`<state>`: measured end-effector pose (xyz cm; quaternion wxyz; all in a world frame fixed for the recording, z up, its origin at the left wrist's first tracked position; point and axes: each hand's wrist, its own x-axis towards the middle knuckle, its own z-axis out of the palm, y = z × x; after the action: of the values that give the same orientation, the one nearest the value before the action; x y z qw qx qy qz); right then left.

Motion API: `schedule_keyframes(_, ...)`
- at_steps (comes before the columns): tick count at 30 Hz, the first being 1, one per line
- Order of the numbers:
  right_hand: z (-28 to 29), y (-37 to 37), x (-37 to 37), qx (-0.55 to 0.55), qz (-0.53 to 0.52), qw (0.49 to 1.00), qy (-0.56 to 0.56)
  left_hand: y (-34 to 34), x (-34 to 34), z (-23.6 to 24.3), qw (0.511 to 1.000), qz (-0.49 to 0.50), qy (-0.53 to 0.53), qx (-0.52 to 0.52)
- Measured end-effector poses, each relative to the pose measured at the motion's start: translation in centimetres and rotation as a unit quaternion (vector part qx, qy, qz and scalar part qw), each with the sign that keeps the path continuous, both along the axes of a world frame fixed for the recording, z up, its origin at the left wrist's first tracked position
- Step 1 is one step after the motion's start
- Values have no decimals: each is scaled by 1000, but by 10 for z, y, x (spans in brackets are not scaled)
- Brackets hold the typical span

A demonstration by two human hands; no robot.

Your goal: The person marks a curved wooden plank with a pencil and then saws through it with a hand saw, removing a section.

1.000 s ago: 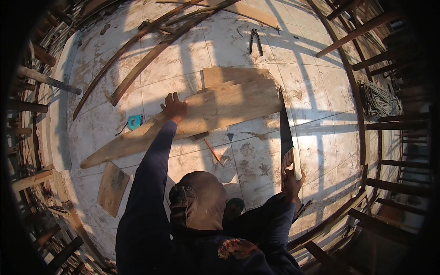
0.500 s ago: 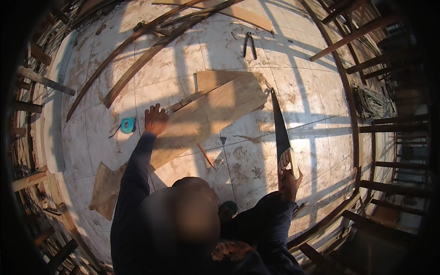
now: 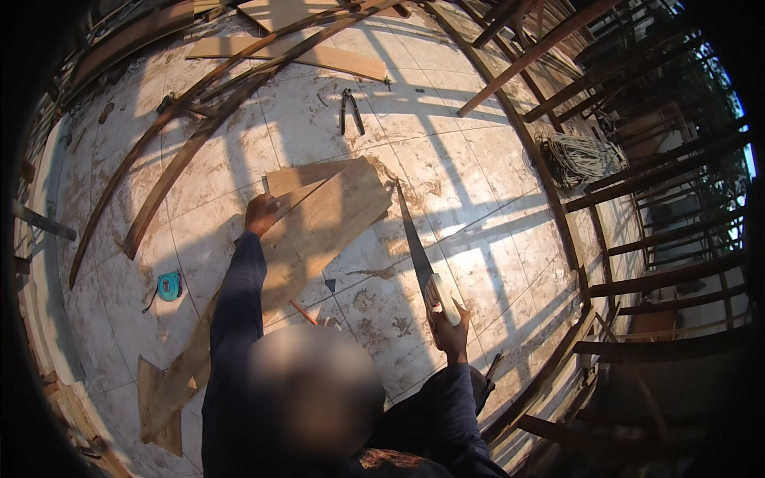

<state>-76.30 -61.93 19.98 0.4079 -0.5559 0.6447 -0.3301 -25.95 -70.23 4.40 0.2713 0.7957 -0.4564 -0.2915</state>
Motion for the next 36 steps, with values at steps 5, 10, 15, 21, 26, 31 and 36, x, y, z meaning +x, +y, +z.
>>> schedule_keyframes(5, -3, 4, 3, 2, -11, 999, -44, -42, 11, 90, 965, -14, -49, -258)
schedule_keyframes(10, -11, -2, 10, 8, 34, 999, 1, -67, 51, 100, 956, 131, -214, -155)
schedule_keyframes(15, -15, -3, 6, -45, 35, 998, -40, 14, 55, 81, 973, 62, -162, -154)
schedule_keyframes(21, 24, 4, 27, 26, 37, 998, -35, 208, 3, 22, 965, 164, -202, 39)
schedule_keyframes(26, -13, -3, 12, -4, 55, 998, -10, 252, -30, 1, 959, 130, -179, 176)
schedule_keyframes(31, -19, -12, 8, -33, 69, 997, -10, 236, -31, 13, 945, 181, -211, 170)
schedule_keyframes(36, -4, -5, 15, 36, -19, 994, -97, 235, 37, -3, 955, 130, -252, 81)
